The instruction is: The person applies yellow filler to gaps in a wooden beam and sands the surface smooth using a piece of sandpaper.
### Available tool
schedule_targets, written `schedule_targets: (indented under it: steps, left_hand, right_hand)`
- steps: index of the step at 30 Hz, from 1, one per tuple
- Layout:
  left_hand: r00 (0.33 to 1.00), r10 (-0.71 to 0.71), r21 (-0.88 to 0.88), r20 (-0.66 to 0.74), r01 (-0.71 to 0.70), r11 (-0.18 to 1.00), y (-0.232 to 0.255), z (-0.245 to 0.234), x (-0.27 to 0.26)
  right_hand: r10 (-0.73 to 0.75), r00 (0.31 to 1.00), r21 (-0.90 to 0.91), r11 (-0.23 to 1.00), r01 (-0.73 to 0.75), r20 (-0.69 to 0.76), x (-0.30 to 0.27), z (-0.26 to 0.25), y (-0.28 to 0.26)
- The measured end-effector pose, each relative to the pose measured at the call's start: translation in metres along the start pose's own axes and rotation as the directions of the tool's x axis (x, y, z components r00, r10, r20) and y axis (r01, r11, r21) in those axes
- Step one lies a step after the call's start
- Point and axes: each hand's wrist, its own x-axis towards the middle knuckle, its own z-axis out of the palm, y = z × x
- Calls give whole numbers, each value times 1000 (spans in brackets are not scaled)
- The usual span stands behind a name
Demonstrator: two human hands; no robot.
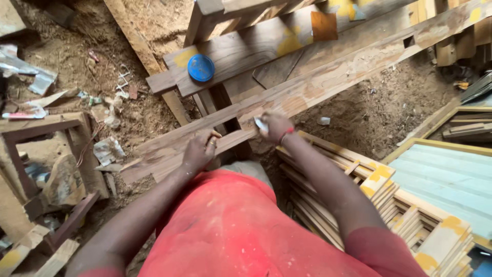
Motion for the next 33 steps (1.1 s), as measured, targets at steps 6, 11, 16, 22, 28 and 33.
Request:
schedule_targets:
  steps: [6, 11, 16, 22, 28, 33]
  left_hand:
    - [998, -55, -20, -43, 54, 998, -4, -20, -5]
    - [991, -102, 5, -92, 102, 995, -10, -29, -6]
    - [982, -74, -51, -172, 66, 997, -6, -20, -4]
    - [988, 49, -48, -149, -57, 997, -3, -4, 24]
    - [989, 13, -55, -148, -21, 998, 8, -1, 48]
    - [988, 25, -21, -155, -28, 999, 9, 6, 55]
  right_hand:
    - [-155, 931, 24, 985, 172, -329, 5, -9, 5]
    - [277, 956, 54, 958, -283, 96, 52, -21, 44]
    - [415, 909, 317, 868, -383, -39, 98, 43, 17]
    - [208, 974, 487, 844, -226, 91, 54, 42, -62]
    - [-191, 911, 78, 969, 235, -366, 6, -1, -61]
    - [115, 989, 36, 992, -119, 89, 26, -25, -46]
